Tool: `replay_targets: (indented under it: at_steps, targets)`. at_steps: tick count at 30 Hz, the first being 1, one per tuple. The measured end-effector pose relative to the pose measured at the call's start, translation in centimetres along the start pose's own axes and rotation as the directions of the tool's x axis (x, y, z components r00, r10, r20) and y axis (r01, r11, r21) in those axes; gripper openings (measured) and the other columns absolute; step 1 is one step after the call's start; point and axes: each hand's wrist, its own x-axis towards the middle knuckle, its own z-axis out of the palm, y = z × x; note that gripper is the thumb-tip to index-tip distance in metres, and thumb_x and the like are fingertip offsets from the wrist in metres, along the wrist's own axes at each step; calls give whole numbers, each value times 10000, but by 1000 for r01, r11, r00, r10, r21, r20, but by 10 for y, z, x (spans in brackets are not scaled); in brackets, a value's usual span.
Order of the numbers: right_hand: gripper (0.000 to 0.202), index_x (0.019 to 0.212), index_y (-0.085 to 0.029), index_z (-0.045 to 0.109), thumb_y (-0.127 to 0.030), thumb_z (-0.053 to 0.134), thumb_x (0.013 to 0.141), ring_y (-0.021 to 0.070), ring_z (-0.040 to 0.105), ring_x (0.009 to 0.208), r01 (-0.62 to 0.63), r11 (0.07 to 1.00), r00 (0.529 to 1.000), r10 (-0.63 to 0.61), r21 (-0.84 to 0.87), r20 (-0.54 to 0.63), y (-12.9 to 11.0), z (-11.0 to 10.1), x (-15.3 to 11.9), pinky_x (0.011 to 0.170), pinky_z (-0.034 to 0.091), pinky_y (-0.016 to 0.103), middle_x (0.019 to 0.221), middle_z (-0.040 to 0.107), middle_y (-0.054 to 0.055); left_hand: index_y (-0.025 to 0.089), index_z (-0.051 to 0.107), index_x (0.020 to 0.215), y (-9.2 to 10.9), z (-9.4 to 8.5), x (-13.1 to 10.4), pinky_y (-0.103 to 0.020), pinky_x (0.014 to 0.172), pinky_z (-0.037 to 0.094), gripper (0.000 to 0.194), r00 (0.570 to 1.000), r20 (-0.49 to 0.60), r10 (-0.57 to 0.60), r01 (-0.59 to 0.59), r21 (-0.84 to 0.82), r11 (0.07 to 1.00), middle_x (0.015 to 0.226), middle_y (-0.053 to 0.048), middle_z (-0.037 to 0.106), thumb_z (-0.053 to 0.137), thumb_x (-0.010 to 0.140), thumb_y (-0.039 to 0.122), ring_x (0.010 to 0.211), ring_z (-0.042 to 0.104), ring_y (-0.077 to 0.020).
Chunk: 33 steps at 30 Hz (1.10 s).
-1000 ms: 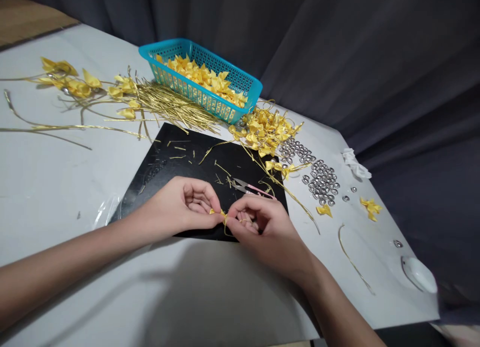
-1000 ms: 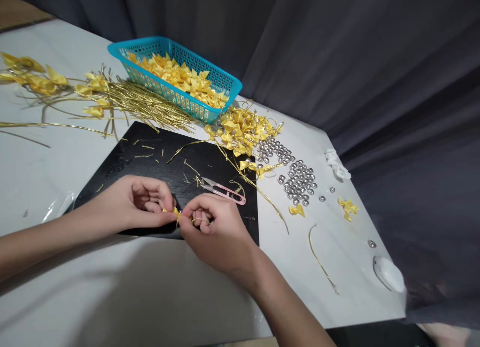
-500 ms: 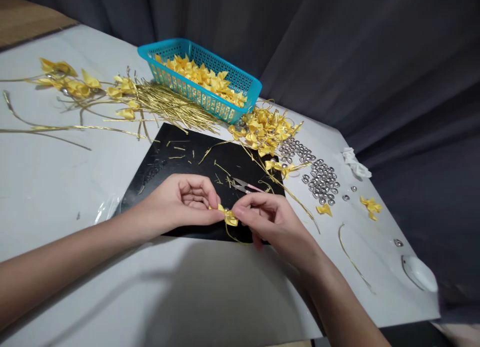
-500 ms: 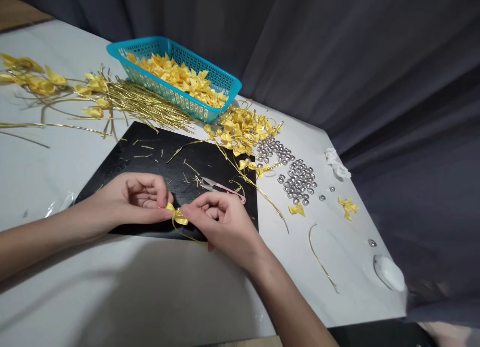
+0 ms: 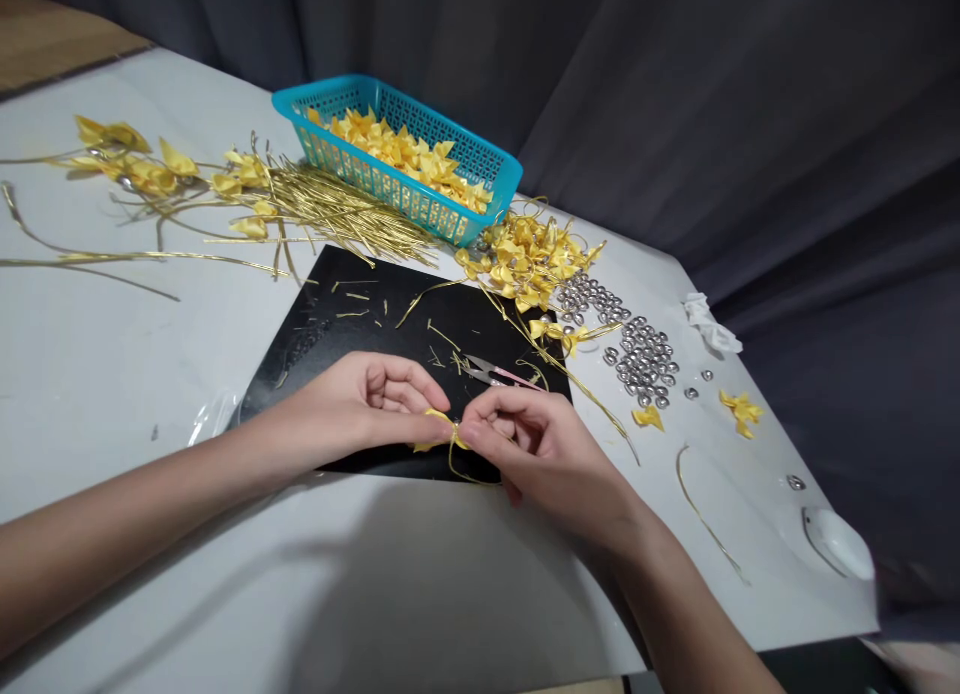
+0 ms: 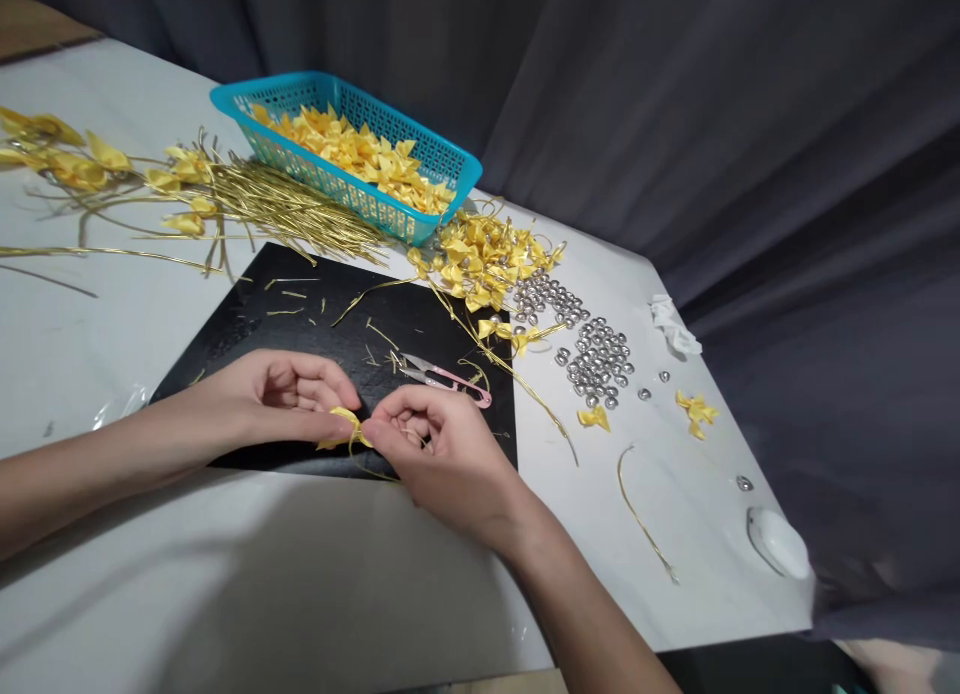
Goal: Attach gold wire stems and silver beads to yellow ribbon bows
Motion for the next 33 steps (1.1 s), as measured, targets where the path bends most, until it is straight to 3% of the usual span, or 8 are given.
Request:
replay_targets:
  at_steps: [7,16,24,30,33]
  targets:
    - [154,687,-141,594,-268,609,774,32,357,366,-22,997,1000,23,-75,10,3,-4,0,341,307,138,448,404,-80,156,674,684,0,-1,-3,-112,541,453,97,1000,18,13,-13,18,1000,587,21,697,749,631,183,544,609,-61]
    - [204,706,-144,620,-332,700,711,35,338,417,-65,996,988,73,-65,136,6,-11,-1,357,364,120,466,391,-76,166,721,669,2,-8,-2,-96,507,454,60,988,128,-90,86,34,996,579,8,717,771,636,161,527,625,-60]
    - [143,645,-140,587,-237,647,730,30,315,394,-13,994,998,18,-107,54,3,-3,-2,351,264,138,427,360,-88,165,723,676,0,-6,-1,-98,514,467,63,992,107,-64,62,28,998,582,9,721,766,632,158,531,634,-61]
    - [185,587,-136,581,-220,622,747,29,313,384,10,990,999,-18,-138,-50,4,4,2,368,267,165,419,365,-83,162,695,634,-3,-1,-1,-84,468,427,113,999,48,-10,10,10,1000,521,46,676,746,577,80,482,584,-41]
    - [131,635,-133,622,-223,627,731,39,350,407,92,983,984,-115,-158,-139,4,2,1,375,280,177,475,431,-58,165,685,618,-3,1,-1,-90,466,425,119,1000,27,10,-11,26,1000,509,52,663,741,563,75,478,575,-42]
